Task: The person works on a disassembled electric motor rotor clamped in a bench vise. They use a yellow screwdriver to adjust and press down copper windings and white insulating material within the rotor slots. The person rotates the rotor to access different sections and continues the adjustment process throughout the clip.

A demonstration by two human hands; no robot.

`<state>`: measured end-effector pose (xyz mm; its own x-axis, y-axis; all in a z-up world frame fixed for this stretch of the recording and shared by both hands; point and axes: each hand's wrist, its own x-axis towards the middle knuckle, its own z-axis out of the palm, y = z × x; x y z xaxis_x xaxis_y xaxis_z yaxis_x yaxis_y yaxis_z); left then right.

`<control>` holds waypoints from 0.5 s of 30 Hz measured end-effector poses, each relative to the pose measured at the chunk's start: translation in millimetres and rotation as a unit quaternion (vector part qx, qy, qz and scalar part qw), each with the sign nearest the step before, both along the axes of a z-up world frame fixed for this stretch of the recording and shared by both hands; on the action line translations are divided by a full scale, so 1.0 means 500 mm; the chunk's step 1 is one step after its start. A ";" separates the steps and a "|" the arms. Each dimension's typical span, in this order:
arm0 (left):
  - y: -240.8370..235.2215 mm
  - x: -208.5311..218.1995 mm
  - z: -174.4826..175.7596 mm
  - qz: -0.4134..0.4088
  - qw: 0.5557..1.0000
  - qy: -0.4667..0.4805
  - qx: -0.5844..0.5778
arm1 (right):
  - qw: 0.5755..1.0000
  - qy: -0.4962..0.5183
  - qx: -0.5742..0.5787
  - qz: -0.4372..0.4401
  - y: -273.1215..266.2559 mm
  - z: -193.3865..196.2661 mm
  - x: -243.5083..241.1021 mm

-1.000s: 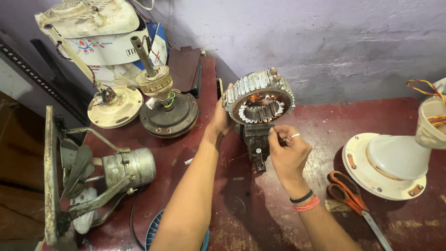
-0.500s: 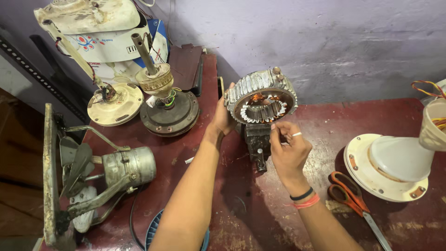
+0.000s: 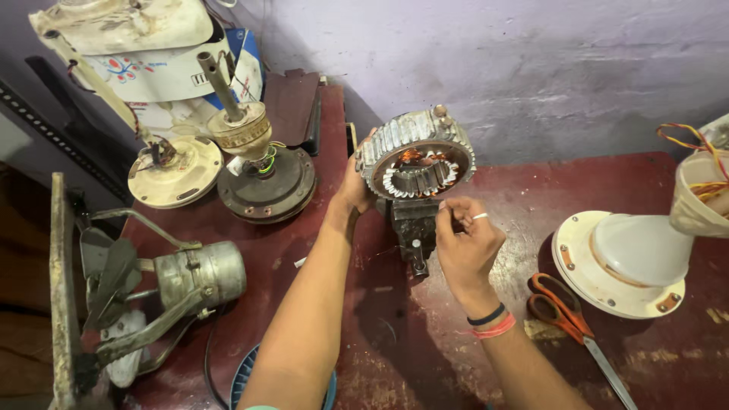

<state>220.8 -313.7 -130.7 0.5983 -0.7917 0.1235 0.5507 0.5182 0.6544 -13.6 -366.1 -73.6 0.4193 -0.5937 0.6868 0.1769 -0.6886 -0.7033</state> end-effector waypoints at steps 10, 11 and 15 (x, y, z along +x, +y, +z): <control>-0.005 0.013 -0.039 0.037 0.998 -0.048 -0.002 | 1.000 0.022 0.009 -0.021 0.012 -0.019 -0.007; -0.004 0.014 -0.039 0.037 0.998 -0.050 -0.012 | 1.000 0.016 -0.001 -0.018 0.013 -0.021 -0.007; -0.004 0.016 -0.039 0.035 0.997 -0.030 0.061 | 1.000 0.005 -0.001 -0.018 0.018 -0.028 -0.009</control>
